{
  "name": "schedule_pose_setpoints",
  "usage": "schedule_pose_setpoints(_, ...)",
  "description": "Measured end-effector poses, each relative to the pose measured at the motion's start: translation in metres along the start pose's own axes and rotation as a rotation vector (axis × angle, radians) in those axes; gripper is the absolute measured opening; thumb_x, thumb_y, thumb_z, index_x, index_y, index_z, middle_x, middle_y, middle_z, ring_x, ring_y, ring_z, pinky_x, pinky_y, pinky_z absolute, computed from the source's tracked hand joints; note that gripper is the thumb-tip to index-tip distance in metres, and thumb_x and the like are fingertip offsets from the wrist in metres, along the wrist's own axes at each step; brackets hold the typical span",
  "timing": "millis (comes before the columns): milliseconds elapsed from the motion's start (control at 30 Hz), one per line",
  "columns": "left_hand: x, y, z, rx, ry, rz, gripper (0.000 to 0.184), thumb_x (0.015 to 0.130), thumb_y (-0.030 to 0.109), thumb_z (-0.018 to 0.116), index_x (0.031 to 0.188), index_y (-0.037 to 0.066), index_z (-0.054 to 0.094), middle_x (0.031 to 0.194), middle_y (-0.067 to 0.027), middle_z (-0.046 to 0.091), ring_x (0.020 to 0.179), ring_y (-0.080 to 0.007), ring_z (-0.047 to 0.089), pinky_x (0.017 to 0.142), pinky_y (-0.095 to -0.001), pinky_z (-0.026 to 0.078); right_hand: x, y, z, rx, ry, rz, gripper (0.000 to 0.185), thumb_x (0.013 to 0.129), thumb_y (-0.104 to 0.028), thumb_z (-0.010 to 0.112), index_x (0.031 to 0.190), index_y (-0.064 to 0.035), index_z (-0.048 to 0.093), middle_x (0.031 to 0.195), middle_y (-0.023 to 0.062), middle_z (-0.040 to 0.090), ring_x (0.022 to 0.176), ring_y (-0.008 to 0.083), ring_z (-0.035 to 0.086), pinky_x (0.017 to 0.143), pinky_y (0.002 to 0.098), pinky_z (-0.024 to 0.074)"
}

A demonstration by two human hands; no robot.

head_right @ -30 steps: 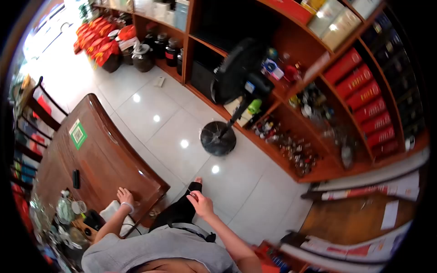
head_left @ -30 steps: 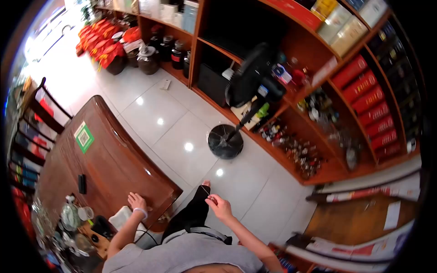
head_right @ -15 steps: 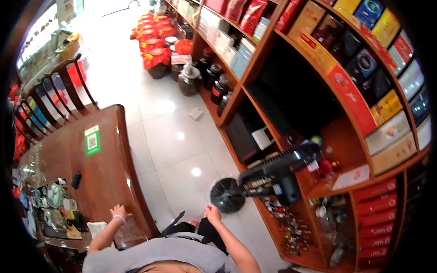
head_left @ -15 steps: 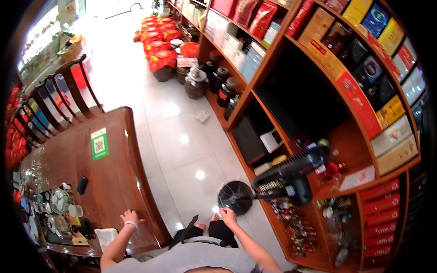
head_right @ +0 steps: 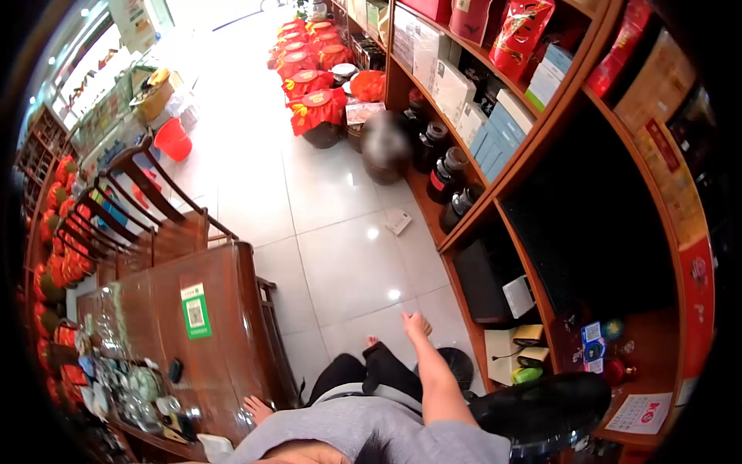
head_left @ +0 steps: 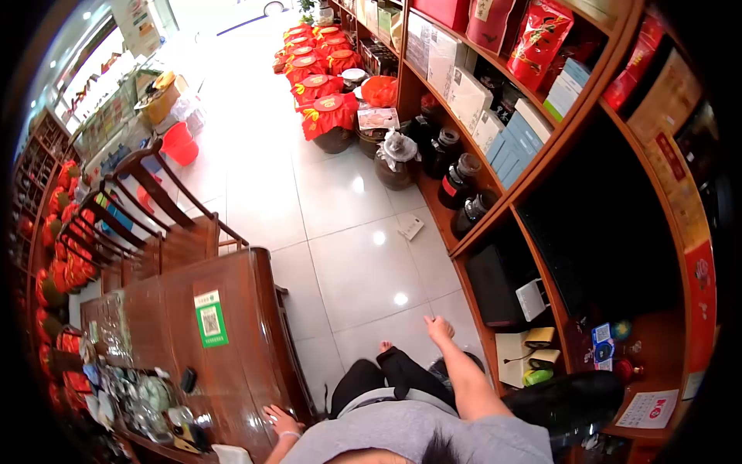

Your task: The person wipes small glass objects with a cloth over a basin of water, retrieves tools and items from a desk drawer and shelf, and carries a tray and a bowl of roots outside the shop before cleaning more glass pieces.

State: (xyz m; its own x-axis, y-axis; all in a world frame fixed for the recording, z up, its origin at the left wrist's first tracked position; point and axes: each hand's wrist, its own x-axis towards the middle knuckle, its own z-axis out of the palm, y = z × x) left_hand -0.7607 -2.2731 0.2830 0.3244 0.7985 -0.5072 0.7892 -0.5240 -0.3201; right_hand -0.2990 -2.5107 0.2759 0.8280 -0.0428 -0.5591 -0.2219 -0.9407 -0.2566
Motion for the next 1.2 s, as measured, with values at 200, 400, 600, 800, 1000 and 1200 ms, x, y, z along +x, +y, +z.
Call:
schedule_pose_setpoints(200,0.027,0.039,-0.111,-0.169,-0.436,-0.202,0.063,0.059,0.038,0.065,0.101,-0.001,0.042,0.107,-0.0248,0.038,0.103,-0.0379,0.036,0.087,-0.0416,0.033,0.119,-0.101,-0.044,-0.011,0.026,0.138,0.044,0.071,-0.049,0.053,0.088,-0.0098,0.061,0.091,0.0135,0.059,0.086,0.0308,0.055,0.074,0.0399,0.0426)
schedule_pose_setpoints(400,0.213,0.151,-0.254,-0.342,-0.432,0.107,0.030,0.070,0.029,0.055,0.079,0.002,0.062,0.086,-0.0215,0.058,0.085,-0.0362,0.054,0.078,-0.0415,0.043,0.268,-0.161,-0.016,0.223,-0.004,0.163,0.043,0.072,-0.046,0.052,0.091,-0.0082,0.060,0.093,0.0135,0.059,0.088,0.0306,0.055,0.075,0.0393,0.0424)
schedule_pose_setpoints(600,0.495,0.407,-0.261,-0.747,-0.108,0.542,0.024,0.075,0.021,0.051,0.086,0.002,0.061,0.081,-0.0175,0.060,0.076,-0.0300,0.058,0.068,-0.0344,0.046,0.440,-0.150,0.097,0.428,0.061,0.071,0.043,0.074,-0.038,0.055,0.092,0.0019,0.058,0.075,0.0124,0.060,0.059,0.0189,0.058,0.054,0.0289,0.0459)
schedule_pose_setpoints(800,0.626,0.670,-0.178,-0.657,-0.385,0.816,0.029,0.072,0.017,0.058,0.096,0.000,0.058,0.083,-0.0143,0.062,0.076,-0.0254,0.059,0.070,-0.0311,0.046,0.619,-0.114,0.197,0.543,0.091,0.133,0.045,0.075,-0.034,0.055,0.103,0.0003,0.054,0.073,0.0098,0.061,0.061,0.0175,0.058,0.055,0.0275,0.0458)
schedule_pose_setpoints(1000,0.701,0.855,-0.068,-0.524,-0.427,0.890,0.049,0.070,0.020,0.058,0.115,0.005,0.044,0.107,-0.0202,0.051,0.098,-0.0325,0.049,0.085,-0.0349,0.040,0.738,-0.089,0.266,0.657,-0.180,0.343,0.059,0.077,-0.034,0.052,0.125,-0.0058,0.033,0.115,0.0067,0.047,0.059,0.0156,0.048,0.057,0.0290,0.0435)
schedule_pose_setpoints(1200,0.731,0.935,-0.011,-0.496,-0.575,0.875,0.057,0.068,0.020,0.060,0.117,0.002,0.039,0.114,-0.0240,0.044,0.107,-0.0342,0.041,0.088,-0.0362,0.037,0.761,-0.115,0.276,0.983,-0.320,0.458,0.044,0.080,-0.032,0.050,0.116,-0.0072,0.044,0.095,0.0031,0.052,0.053,0.0113,0.041,0.039,0.0245,0.0351)
